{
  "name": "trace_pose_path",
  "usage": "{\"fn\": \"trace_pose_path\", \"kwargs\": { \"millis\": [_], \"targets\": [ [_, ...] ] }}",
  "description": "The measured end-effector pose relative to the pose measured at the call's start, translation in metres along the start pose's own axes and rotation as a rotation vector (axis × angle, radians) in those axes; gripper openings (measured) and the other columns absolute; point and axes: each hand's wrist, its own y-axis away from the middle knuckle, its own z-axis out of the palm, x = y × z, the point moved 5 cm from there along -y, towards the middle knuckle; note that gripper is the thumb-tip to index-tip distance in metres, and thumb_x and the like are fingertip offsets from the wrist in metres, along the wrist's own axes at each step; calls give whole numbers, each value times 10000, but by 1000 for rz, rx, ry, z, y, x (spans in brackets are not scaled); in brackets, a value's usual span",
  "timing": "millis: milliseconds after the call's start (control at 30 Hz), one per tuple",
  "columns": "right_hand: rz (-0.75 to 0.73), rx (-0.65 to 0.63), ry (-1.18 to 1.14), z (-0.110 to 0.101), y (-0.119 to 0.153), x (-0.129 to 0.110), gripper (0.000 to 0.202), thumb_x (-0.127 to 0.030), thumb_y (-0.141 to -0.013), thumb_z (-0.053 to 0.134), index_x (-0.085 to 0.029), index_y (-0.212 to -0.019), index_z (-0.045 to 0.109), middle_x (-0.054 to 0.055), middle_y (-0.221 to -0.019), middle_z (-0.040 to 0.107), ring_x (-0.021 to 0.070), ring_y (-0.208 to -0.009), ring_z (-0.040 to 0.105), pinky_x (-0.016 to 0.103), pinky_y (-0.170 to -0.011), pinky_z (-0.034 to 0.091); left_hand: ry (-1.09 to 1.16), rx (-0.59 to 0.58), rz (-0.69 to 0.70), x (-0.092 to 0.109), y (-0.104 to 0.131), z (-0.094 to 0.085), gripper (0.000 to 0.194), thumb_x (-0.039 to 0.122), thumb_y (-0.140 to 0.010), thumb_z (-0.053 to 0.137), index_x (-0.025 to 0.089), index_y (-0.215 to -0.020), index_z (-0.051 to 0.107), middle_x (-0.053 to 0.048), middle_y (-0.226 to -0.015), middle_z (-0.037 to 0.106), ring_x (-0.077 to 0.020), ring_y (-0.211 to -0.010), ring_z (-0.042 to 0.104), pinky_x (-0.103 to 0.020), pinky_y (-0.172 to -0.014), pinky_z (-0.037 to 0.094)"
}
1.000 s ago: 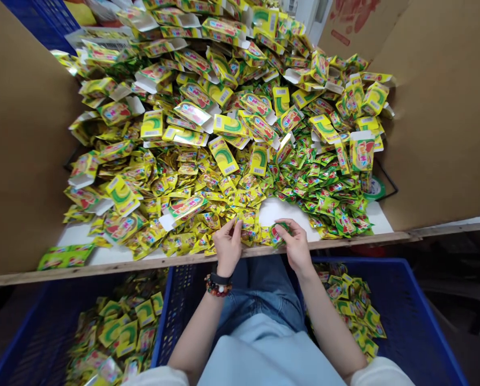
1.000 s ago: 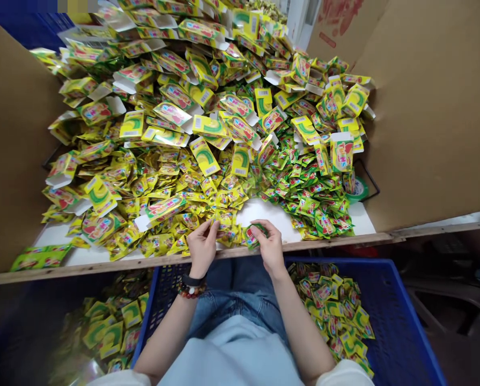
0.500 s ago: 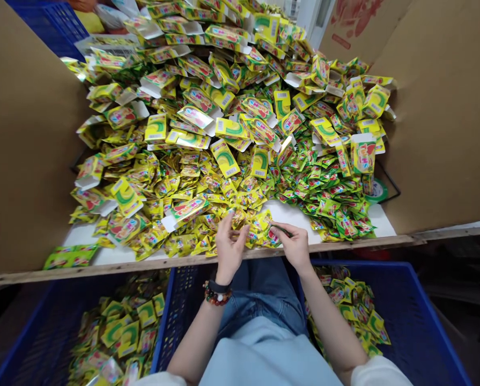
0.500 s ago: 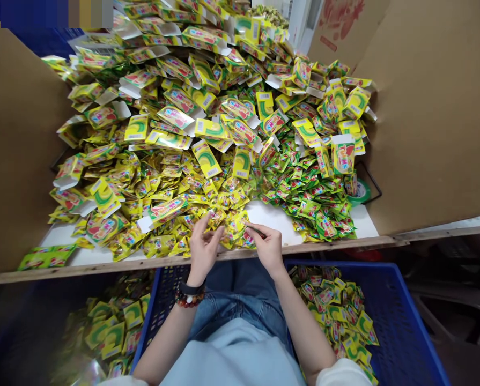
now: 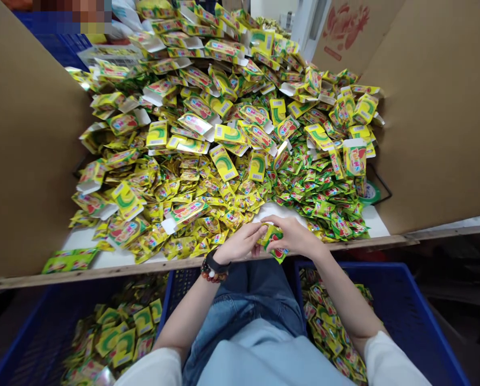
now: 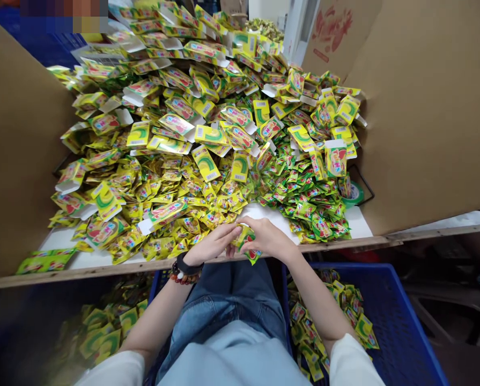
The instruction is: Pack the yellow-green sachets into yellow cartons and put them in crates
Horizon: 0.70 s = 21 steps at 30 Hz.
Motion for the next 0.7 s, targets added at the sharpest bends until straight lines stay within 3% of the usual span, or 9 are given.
{"fn": "trace_pose_path", "kwargs": {
  "millis": [100,200,400,467,533,633,700],
  "targets": [
    [54,-65,142,0,-9,2,426,-231,-641,831,-231,-1050,711,1,-750,711,181,-698,657,231,-615,455,0,-326,-92,-3,-1,16,383,559,-802,633,192,-692,631,16,-493,582,-112,-405,539,-196,-393,409],
    [38,-91,180,1,-11,4,383,-224,-643,826,-230,-1014,730,-7,-715,694,156,-640,616,223,-599,427,101,-359,-152,-7,-1,18,360,527,-755,703,177,-704,633,3,-525,604,-119,-414,545,-213,-396,424],
    [-15,-91,-150,1,-7,6,546,-390,-565,871,-189,-1051,724,-77,-616,573,78,-527,411,195,-508,340,421,-494,-277,-15,10,26,401,522,-708,756,135,-711,654,-48,-589,672,-150,-469,624,-251,-464,505],
    [2,-91,-194,1,-8,7,450,-399,-587,858,-182,-961,732,-93,-567,493,67,-505,329,197,-467,277,475,-508,-306,-18,13,28,410,498,-653,806,122,-725,658,-60,-612,688,-176,-521,662,-261,-491,522],
    [25,-93,-208,1,-12,7,302,-418,-619,835,-173,-739,706,-97,-509,399,65,-492,275,210,-444,217,482,-486,-317,-20,12,28,397,437,-604,851,110,-728,663,-63,-644,703,-180,-575,684,-256,-529,537],
    [50,-72,-225,1,-20,8,438,-463,-758,715,-174,-472,553,-82,-443,315,66,-466,252,230,-442,193,435,-437,-319,-24,6,27,349,380,-633,844,98,-769,688,-62,-677,719,-145,-594,681,-228,-572,543],
    [63,-5,-241,0,-23,12,456,-473,-825,635,-171,-486,594,-63,-439,391,73,-465,317,229,-461,247,417,-380,-322,-29,1,25,355,405,-664,819,98,-796,698,-66,-679,725,-133,-573,670,-228,-575,547]
  ]
}}
